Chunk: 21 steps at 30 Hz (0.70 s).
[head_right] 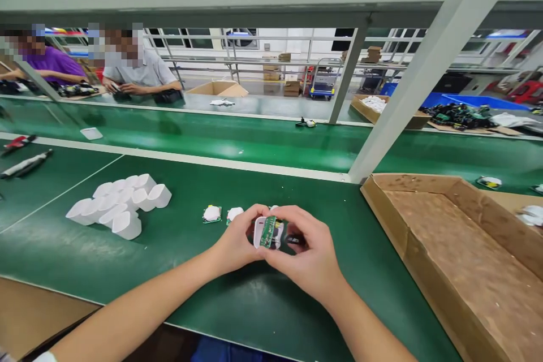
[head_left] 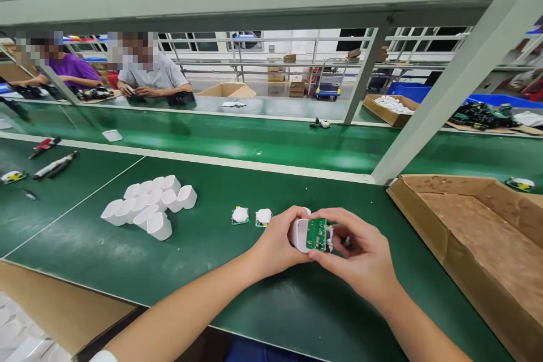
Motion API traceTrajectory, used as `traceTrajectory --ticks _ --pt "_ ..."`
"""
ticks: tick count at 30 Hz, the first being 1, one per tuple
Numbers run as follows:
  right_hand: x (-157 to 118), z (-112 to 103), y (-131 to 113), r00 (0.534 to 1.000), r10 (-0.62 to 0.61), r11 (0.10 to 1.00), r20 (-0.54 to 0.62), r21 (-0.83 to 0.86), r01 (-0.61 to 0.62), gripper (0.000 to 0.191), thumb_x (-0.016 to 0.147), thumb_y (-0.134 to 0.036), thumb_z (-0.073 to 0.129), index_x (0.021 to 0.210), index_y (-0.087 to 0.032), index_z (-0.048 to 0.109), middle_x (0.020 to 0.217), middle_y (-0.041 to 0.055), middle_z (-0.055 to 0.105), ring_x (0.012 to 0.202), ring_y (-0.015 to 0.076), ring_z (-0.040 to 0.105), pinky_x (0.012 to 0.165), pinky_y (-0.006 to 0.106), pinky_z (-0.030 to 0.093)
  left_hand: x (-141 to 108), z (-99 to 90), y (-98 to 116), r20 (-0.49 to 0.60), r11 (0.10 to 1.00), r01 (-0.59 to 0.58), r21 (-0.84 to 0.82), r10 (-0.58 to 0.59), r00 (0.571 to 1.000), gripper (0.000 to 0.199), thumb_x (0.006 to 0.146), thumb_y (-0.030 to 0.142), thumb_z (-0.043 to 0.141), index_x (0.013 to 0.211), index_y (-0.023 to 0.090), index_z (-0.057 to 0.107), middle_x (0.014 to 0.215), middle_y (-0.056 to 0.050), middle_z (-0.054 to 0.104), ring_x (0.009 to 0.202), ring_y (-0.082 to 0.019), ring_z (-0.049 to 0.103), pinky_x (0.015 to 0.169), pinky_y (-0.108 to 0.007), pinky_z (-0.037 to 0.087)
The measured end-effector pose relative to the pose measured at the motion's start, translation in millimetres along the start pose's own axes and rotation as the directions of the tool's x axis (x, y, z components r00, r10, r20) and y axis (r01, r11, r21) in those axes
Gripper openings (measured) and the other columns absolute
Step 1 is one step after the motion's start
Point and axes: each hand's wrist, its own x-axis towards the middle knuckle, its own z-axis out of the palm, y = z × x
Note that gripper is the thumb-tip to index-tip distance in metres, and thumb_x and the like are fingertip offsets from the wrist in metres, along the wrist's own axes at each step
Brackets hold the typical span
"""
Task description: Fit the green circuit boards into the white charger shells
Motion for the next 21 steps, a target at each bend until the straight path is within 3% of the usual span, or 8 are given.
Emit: traceTrajectory --ticks 4,8,10,13,15,17,21 --pt "1 3 3 0.997 0.083 0.993 0.008 0.089 -0.083 0.035 0.06 -0.023 0.078 0.092 -0.025 0.065 0.09 0.0035 0.064 0.054 0.0098 0.05 0.041 0.021 0.038 -1 1.5 0 -0.105 1.0 0.005 -0.026 -0.007 0.994 0.048 0.057 0.022 0.078 0.09 0.02 0.044 0.075 0.005 0.048 0.062 -0.007 0.04 0.055 -0.019 0.033" --pt "3 4 10 0.966 0.257 0.9 0.034 0.356 -0.251 0.039 0.06 -0.035 0.08 0.093 -0.022 0.065 0.083 0.003 0.065 0.055 0.0097 0.052 0.044 0.021 0.042 1 2.1 2 -0.202 0.983 -0.022 -0.182 -0.015 0.979 0.05 0.072 0.028 0.067 0.114 0.023 0.042 0.098 -0.003 0.051 0.081 -0.013 0.053 0.068 -0.023 0.045" --pt "3 6 10 0.945 0.318 0.838 0.074 0.444 -0.317 0.043 0.058 -0.04 0.081 0.093 -0.02 0.065 0.079 0.0023 0.064 0.052 0.0087 0.051 0.043 0.02 0.041 3 1.1 3 -0.201 0.976 -0.052 -0.213 0.009 0.98 0.041 0.072 0.028 0.066 0.108 0.021 0.047 0.102 -0.004 0.051 0.09 -0.015 0.054 0.074 -0.025 0.046" --pt "3 7 9 0.925 0.352 0.8 0.142 0.467 -0.376 0.046 0.056 -0.04 0.083 0.092 -0.018 0.065 0.072 0.0006 0.062 0.052 0.0083 0.05 0.046 0.021 0.044 5 -1.5 5 -0.168 0.971 -0.028 -0.237 -0.012 0.986 0.033 0.067 0.024 0.072 0.086 0.019 0.047 0.09 0.0 0.053 0.076 -0.011 0.053 0.067 -0.022 0.044" --pt "3 7 9 0.93 0.327 0.816 0.167 0.447 -0.367 0.046 0.055 -0.039 0.084 0.092 -0.019 0.066 0.072 0.0001 0.061 0.056 0.0089 0.052 0.051 0.021 0.047 4 -2.7 7 -0.136 0.963 -0.016 -0.268 -0.021 0.991 0.033 0.067 0.022 0.072 0.085 0.02 0.045 0.094 0.0 0.055 0.074 -0.01 0.053 0.067 -0.023 0.044" --pt "3 6 10 0.948 0.278 0.849 0.153 0.422 -0.317 0.044 0.057 -0.038 0.083 0.093 -0.02 0.067 0.072 0.0001 0.062 0.059 0.0097 0.053 0.054 0.021 0.049 2 -3.2 8 -0.102 0.956 -0.039 -0.291 0.009 0.995 0.036 0.07 0.02 0.07 0.097 0.021 0.046 0.105 -0.003 0.053 0.084 -0.012 0.054 0.075 -0.025 0.044" --pt "4 0 12 0.988 0.153 0.933 0.026 0.327 -0.152 0.036 0.064 -0.031 0.079 0.096 -0.023 0.066 0.081 0.0022 0.066 0.062 0.0116 0.056 0.052 0.021 0.048 -3 -2.7 9 0.026 0.967 -0.018 -0.255 0.025 0.999 0.05 0.073 0.015 0.065 0.114 0.026 0.039 0.102 -0.003 0.046 0.082 -0.011 0.048 0.069 -0.022 0.041"
